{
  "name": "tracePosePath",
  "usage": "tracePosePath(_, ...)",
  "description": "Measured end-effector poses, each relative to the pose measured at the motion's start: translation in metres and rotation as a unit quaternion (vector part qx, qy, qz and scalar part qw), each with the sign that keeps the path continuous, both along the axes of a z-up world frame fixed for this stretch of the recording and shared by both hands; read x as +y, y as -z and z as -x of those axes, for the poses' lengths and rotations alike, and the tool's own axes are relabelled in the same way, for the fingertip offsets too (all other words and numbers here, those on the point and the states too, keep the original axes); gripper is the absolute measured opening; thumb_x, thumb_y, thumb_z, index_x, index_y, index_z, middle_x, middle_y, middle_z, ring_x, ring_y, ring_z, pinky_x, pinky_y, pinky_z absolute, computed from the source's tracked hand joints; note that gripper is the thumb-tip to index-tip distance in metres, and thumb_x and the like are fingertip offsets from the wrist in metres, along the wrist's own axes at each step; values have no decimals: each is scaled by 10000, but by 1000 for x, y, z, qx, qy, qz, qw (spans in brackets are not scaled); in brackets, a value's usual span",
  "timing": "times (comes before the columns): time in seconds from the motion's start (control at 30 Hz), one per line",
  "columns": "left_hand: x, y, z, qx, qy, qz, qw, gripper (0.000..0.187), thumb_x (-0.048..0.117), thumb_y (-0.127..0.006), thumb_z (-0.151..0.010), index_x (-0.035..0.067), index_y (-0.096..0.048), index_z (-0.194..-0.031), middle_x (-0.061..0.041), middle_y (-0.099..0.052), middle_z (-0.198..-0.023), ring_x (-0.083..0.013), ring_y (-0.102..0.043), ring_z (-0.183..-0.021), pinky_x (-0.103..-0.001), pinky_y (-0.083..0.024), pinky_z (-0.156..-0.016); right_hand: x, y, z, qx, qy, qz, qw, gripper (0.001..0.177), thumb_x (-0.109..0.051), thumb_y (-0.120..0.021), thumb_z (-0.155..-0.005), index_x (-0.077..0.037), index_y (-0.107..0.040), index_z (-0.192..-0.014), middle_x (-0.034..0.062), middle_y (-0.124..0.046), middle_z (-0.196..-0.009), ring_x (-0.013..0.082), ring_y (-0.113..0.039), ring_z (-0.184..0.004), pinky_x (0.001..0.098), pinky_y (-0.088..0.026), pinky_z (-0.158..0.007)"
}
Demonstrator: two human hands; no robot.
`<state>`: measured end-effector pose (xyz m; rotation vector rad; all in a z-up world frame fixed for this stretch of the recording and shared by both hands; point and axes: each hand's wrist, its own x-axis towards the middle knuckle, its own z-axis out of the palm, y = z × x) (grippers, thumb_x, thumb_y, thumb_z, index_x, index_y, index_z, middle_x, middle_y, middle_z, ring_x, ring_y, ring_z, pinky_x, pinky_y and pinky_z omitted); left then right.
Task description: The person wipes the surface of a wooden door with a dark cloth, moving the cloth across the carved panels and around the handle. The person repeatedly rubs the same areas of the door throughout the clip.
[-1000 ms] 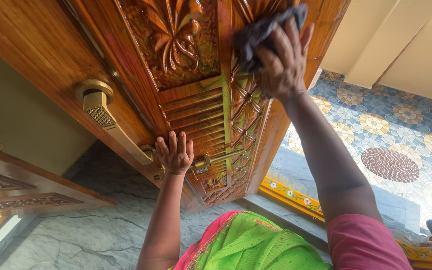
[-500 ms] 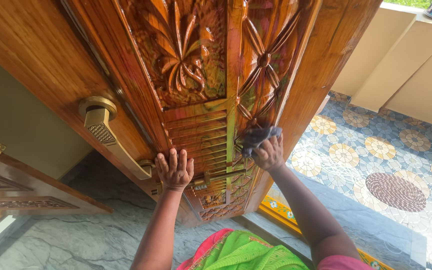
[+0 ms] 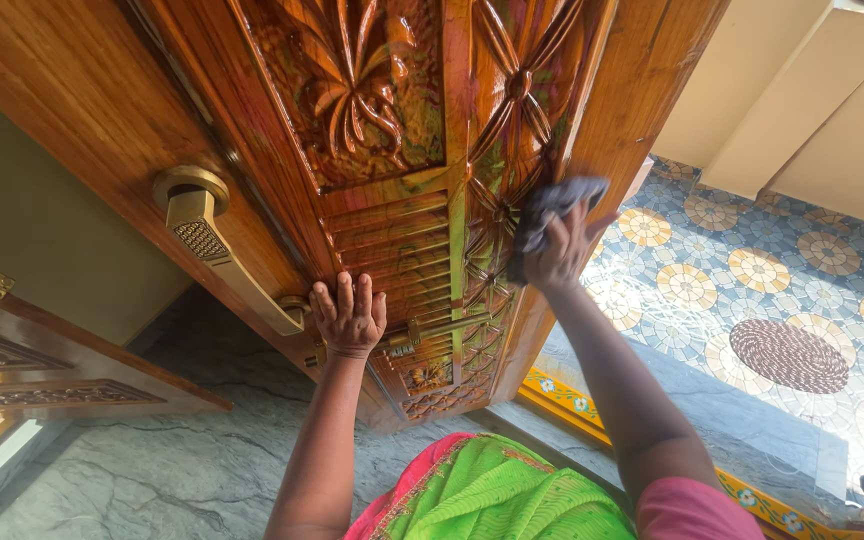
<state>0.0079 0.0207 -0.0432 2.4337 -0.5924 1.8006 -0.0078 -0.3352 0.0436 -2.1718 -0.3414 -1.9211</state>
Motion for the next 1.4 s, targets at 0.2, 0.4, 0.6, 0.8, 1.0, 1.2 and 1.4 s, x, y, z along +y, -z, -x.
tracePosePath(0.2,-1,4,0,-6,8,7,1000,613,451,-443,-1132,206,-272,-1668,-81,-196,-1731,-401,-66,-1607,-564,-215,-1286,-38,-122,-23,-24,57,-109,992,477,-352,-526,-1065,-311,-366,-1513,98,-389,-1686,336,-254,-1632,592,120,-1263)
tracePosePath(0.4,-2,10,11,1,4,5,1000,630,461,-464,-1124,206,-280,-1670,-76,-194,-1730,-406,-71,-1600,-565,-192,-1286,-32,-76,-8,9,60,-157,986,372,-383,-590,-1066,-268,-506,-1409,118,-408,-1655,356,-237,-1609,634,48,-1309)
tracePosePath(0.6,-4,7,7,-16,16,10,1000,628,442,-460,-1115,205,-276,-1667,-67,-183,-1736,-405,-86,-1601,-548,-162,-1294,-6,71,20,-3,-16,-99,995,533,-220,-542,-1062,-209,-297,-1537,206,-237,-1694,444,-137,-1650,722,-46,-1282)
tracePosePath(0.8,-2,5,11,-18,22,10,1000,618,443,-461,-1113,210,-298,-1662,-62,-187,-1734,-393,-88,-1602,-541,-166,-1297,10,158,80,286,11,-28,958,726,-208,-652,-802,-96,-364,-1459,300,-377,-1504,592,-180,-1501,838,-59,-1145)
tracePosePath(1.0,-3,4,12,-8,21,12,1000,598,441,-470,-1119,209,-322,-1649,-68,-212,-1726,-400,-100,-1601,-541,-178,-1293,28,104,52,101,-49,59,992,470,-168,-675,-894,-176,-388,-1266,250,-506,-1367,483,-411,-1457,798,-75,-1215)
tracePosePath(1.2,-1,1,10,-8,18,6,1000,588,443,-467,-1123,201,-344,-1645,-78,-224,-1723,-393,-91,-1602,-534,-187,-1291,42,-46,15,-15,-11,145,989,591,-404,-596,-1026,-262,-300,-1518,140,-542,-1550,430,-363,-1529,684,151,-1192)
tracePosePath(1.4,2,15,10,2,22,0,1000,551,430,-468,-1135,218,-367,-1634,-52,-177,-1737,-372,-50,-1615,-523,-179,-1314,47,-133,10,20,22,95,995,720,-586,-577,-1121,-341,-178,-1669,118,-305,-1707,411,-148,-1601,651,111,-1266)
